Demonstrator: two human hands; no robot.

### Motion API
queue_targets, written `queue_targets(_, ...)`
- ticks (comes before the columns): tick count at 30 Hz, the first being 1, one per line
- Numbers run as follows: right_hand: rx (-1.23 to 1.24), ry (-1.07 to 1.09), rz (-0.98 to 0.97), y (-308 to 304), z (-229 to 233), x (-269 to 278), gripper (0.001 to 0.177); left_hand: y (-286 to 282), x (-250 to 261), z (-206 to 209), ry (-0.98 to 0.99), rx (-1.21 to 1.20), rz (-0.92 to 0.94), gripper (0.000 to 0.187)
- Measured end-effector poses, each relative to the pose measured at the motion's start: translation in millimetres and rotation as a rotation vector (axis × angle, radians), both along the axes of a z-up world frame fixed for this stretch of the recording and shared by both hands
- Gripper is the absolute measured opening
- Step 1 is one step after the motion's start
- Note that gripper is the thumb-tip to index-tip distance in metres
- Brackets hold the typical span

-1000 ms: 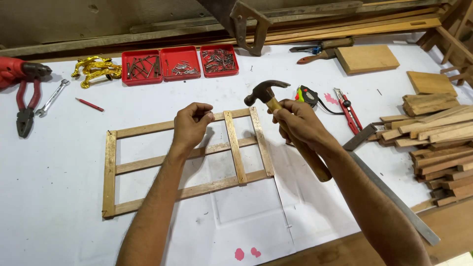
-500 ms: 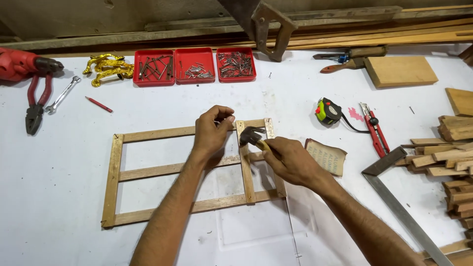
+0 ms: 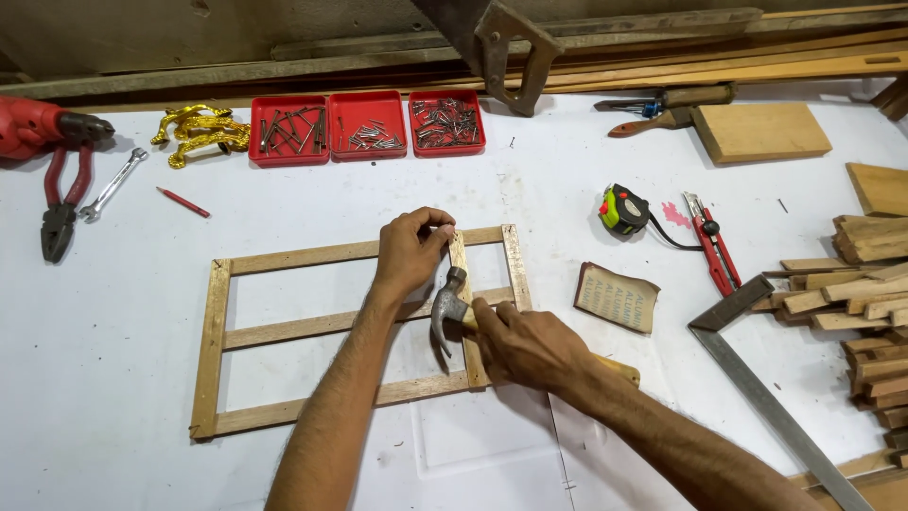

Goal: The person assembles a small wooden frame on a workbench, positioning thin wooden slats across it and hammering nails to fasten them. They pick nails from red trays, measure a slat with a tape measure, and sand a crossbar with a sanding block.

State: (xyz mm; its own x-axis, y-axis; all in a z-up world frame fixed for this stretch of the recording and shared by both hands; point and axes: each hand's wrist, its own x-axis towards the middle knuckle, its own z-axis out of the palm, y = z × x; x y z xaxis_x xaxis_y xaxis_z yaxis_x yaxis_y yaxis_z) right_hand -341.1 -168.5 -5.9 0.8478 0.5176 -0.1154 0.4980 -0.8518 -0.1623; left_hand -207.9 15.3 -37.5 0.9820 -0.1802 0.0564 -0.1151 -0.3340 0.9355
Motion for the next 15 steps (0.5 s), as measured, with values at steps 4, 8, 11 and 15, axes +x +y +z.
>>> queue_targets(4,-0.035,0.109,-0.05,-3.8,19.0,9.3,0.041,-0.9,0.9,-5.5,-0.085,0.015,0.006,0.012)
queue_targets(8,0.197,0.216,-0.087,-10.8,37.7,13.7,0.029,-3.4,1.5,-7.7,-0.102,0.082,0.024,0.014)
queue_targets(11,0.312,0.221,-0.045,-12.1,46.2,14.7,0.023,-5.6,0.2,-10.5,-0.132,0.106,0.046,0.014)
queue_targets(15,0.31,0.301,-0.112,-9.5,55.5,14.6,0.022,-8.7,-2.0,-15.7,-0.171,0.083,0.064,0.011)
